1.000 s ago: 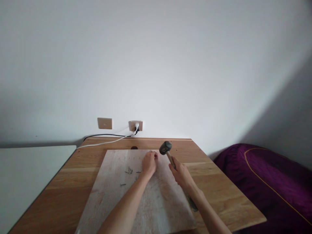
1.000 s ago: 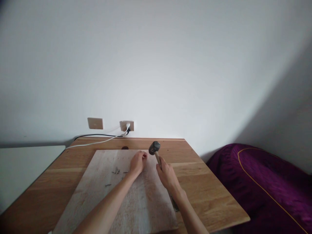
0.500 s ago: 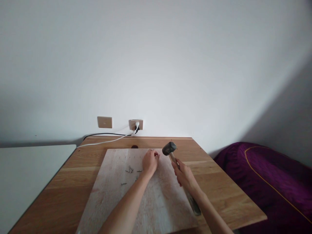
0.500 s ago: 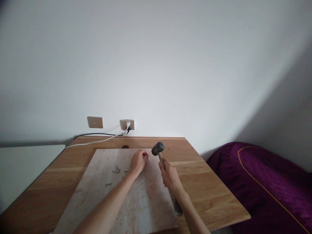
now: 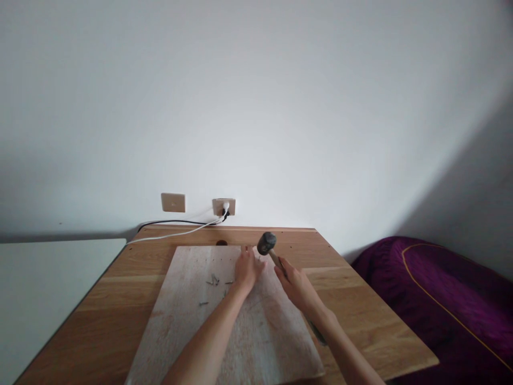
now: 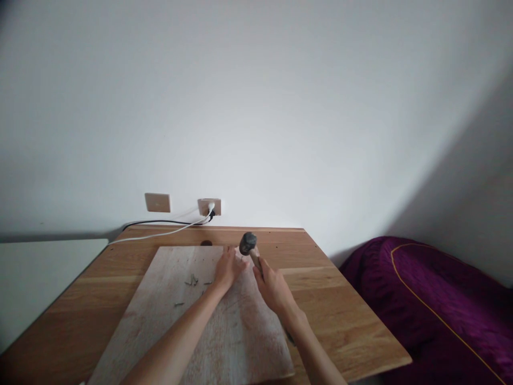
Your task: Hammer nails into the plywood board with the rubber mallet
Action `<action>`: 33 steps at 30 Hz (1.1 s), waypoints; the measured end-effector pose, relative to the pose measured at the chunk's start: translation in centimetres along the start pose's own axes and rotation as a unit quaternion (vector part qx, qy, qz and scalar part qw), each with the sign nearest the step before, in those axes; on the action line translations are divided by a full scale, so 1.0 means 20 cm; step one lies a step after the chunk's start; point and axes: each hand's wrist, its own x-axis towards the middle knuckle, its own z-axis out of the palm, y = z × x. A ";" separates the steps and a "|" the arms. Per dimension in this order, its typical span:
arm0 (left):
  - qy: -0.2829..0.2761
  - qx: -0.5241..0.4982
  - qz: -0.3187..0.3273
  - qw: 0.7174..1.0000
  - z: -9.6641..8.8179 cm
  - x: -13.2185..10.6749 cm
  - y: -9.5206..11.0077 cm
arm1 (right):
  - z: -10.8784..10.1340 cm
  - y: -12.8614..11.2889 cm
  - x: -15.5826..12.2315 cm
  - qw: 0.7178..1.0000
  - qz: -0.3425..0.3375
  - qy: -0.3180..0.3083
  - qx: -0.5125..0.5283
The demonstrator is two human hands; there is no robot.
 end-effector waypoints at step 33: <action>-0.025 -0.033 -0.018 0.999 -0.01 0.00 -0.01 | 0.07 0.01 0.07 0.968 0.099 -0.044 0.226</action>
